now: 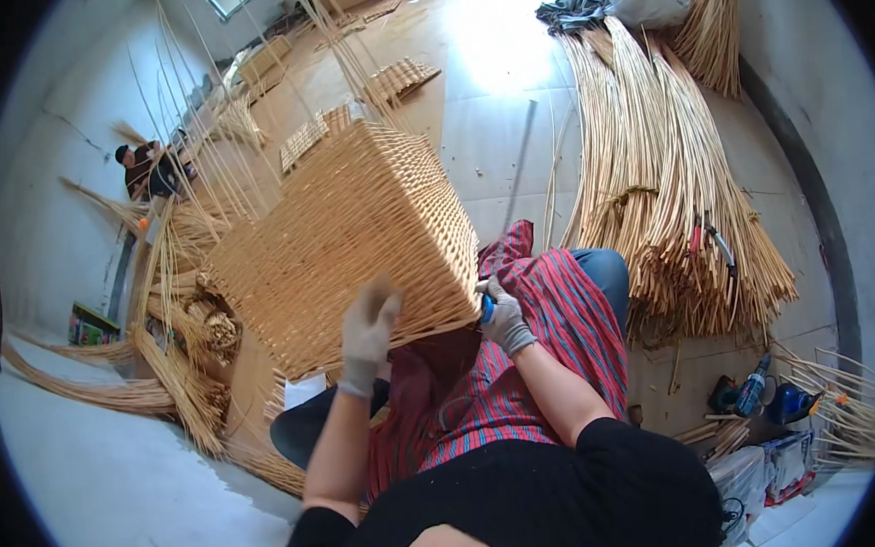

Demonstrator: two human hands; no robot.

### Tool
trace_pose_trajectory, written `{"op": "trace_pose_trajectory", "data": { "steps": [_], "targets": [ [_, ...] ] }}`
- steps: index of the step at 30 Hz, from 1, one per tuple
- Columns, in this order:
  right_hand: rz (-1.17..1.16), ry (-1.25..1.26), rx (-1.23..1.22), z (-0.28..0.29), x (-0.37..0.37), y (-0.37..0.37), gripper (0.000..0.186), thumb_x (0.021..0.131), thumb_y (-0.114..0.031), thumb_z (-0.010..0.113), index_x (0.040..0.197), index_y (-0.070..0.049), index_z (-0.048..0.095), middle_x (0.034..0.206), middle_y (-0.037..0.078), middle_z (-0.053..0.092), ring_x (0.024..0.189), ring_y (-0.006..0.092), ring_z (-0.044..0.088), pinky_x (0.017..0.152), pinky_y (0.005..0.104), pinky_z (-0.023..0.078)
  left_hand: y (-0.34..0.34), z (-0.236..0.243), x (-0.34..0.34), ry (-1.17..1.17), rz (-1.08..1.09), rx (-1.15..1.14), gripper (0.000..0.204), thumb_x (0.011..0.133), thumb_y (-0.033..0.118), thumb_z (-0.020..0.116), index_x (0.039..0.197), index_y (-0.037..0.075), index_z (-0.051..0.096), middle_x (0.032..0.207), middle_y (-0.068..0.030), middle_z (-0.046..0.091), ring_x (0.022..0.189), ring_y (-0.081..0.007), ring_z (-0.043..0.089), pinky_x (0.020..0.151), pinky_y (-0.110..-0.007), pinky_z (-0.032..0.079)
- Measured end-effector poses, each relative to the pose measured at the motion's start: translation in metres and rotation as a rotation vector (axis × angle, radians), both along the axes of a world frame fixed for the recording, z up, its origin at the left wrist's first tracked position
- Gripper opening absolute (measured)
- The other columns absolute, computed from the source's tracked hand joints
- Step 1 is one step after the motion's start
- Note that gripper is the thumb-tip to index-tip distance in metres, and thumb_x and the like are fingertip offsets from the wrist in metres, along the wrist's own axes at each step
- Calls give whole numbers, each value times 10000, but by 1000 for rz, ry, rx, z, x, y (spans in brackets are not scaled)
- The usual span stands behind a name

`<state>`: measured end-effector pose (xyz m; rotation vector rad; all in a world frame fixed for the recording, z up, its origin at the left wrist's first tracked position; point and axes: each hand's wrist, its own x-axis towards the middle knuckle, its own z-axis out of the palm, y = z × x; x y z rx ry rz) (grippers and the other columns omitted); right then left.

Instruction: Weaving a wicker basket, checking dimensions with a tape measure, and trimming materials.

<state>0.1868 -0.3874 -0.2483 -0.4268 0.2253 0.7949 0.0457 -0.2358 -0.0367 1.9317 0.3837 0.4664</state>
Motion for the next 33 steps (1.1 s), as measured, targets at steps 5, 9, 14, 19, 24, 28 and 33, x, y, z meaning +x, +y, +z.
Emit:
{"op": "trace_pose_trajectory", "data": {
  "steps": [5, 9, 14, 19, 24, 28, 33],
  "targets": [
    [-124, -130, 68, 3, 18, -10, 393, 1081, -365, 373, 1201, -65, 596, 1038, 63, 695, 850, 186, 679, 666, 341, 580, 19, -84, -84, 36, 566, -125, 204, 977, 102, 613, 1155, 3, 626, 939, -86, 673, 787, -147, 651, 677, -276, 552],
    [-119, -95, -17, 12, 16, -9, 361, 1073, -351, 409, 1196, -82, 616, 1044, 49, 699, 829, 187, 681, 667, 330, 581, 37, -111, -98, -88, 480, -666, 201, 996, 164, 606, 1085, -16, 614, 925, -103, 679, 805, -202, 687, 697, -314, 595],
    [-57, -351, -307, 49, 12, -38, 342, 1054, -320, 506, 1234, -55, 624, 946, 27, 691, 756, 112, 632, 662, 293, 546, 47, -120, -93, -119, 492, -748, 233, 966, 193, 675, 1067, -12, 628, 930, -116, 696, 843, -222, 703, 723, -329, 595],
    [39, -600, -559, 97, 3, -80, 361, 1046, -346, 523, 1112, -11, 642, 874, 85, 698, 731, 170, 656, 668, 286, 527, 47, -118, -95, -124, 509, -723, 242, 937, 188, 718, 1060, -16, 673, 927, -113, 710, 790, -198, 707, 650, -294, 585],
    [255, -662, -450, 123, -20, -65, 350, 1035, -348, 542, 1058, -12, 636, 916, 120, 713, 778, 197, 698, 716, 306, 569, 46, -113, -91, -72, 545, -712, 250, 939, 200, 713, 1037, -29, 692, 851, -109, 719, 723, -169, 695, 622, -259, 565],
    [337, -579, -545, 123, -35, -50, 324, 1044, -313, 529, 1033, -5, 630, 902, 117, 697, 754, 176, 672, 707, 313, 570, 55, -110, -83, -5, 532, -694, 240, 936, 194, 709, 1048, -18, 699, 845, -113, 712, 685, -169, 673, 582, -267, 541],
    [187, -892, -449, 107, -15, -34, 323, 1051, -232, 445, 948, 9, 633, 773, 114, 647, 684, 183, 626, 630, 308, 495, 80, -110, -63, -67, 523, -718, 261, 916, 214, 740, 1039, -15, 711, 810, -87, 711, 659, -159, 670, 553, -277, 540]
  ]
}}
